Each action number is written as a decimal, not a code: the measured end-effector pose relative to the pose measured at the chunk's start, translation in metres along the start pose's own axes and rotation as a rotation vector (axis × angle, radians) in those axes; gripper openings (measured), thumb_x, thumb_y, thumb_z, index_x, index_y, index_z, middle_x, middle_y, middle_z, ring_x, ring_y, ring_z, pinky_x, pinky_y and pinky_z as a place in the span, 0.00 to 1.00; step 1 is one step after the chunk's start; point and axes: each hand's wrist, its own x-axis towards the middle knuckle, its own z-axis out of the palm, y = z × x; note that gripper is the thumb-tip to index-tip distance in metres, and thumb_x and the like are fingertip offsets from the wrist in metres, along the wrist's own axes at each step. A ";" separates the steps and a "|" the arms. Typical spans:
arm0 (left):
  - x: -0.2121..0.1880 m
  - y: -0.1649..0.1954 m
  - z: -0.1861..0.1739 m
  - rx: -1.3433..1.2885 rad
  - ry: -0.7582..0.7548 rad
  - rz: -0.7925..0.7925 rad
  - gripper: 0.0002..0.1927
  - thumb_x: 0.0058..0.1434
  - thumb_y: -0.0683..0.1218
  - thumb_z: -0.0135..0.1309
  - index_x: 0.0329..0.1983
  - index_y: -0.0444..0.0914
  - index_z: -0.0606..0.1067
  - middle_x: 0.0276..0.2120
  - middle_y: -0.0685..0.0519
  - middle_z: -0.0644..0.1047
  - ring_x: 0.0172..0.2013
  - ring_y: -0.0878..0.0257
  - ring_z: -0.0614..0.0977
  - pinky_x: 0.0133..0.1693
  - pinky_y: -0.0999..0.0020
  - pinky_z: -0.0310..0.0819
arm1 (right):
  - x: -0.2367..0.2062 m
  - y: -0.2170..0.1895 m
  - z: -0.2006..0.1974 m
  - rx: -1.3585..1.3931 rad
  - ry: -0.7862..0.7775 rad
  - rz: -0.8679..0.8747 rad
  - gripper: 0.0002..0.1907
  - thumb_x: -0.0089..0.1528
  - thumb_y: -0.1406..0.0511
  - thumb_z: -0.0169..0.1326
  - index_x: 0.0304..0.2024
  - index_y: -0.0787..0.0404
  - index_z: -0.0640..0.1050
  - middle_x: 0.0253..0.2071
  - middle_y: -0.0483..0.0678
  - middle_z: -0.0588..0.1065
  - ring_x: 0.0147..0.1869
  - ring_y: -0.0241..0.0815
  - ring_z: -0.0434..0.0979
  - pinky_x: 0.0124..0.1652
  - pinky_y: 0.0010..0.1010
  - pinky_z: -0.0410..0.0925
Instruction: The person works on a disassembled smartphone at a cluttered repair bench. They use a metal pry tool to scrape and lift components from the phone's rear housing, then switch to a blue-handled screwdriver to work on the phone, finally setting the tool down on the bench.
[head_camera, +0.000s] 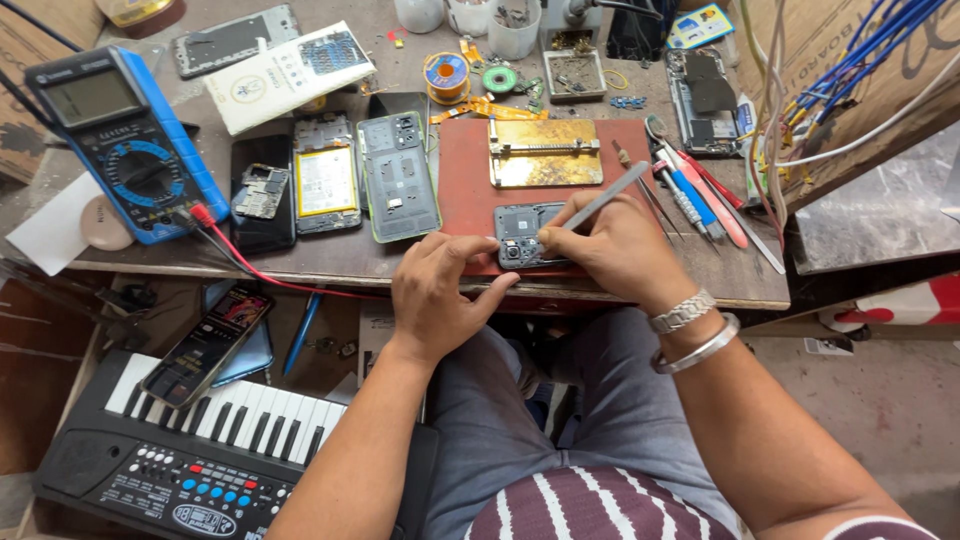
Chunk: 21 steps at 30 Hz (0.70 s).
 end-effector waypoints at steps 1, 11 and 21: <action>0.000 0.001 0.000 -0.001 -0.002 0.000 0.23 0.54 0.49 0.71 0.49 0.44 0.74 0.34 0.58 0.79 0.37 0.59 0.80 0.42 0.61 0.74 | 0.000 0.000 0.001 0.012 -0.001 -0.006 0.12 0.59 0.60 0.62 0.33 0.64 0.82 0.28 0.47 0.83 0.31 0.33 0.80 0.33 0.28 0.72; 0.002 0.004 -0.002 -0.004 -0.014 -0.016 0.21 0.52 0.48 0.72 0.46 0.44 0.76 0.32 0.59 0.79 0.36 0.59 0.80 0.41 0.62 0.74 | -0.001 -0.003 -0.001 0.005 0.000 -0.034 0.12 0.59 0.60 0.63 0.33 0.64 0.83 0.28 0.46 0.82 0.31 0.33 0.80 0.33 0.28 0.71; 0.004 0.003 -0.004 0.010 -0.012 0.019 0.17 0.53 0.48 0.71 0.42 0.43 0.77 0.37 0.58 0.81 0.39 0.59 0.81 0.43 0.62 0.74 | -0.002 -0.006 0.001 0.025 0.025 0.000 0.12 0.58 0.60 0.63 0.32 0.64 0.83 0.27 0.47 0.82 0.30 0.33 0.79 0.32 0.29 0.71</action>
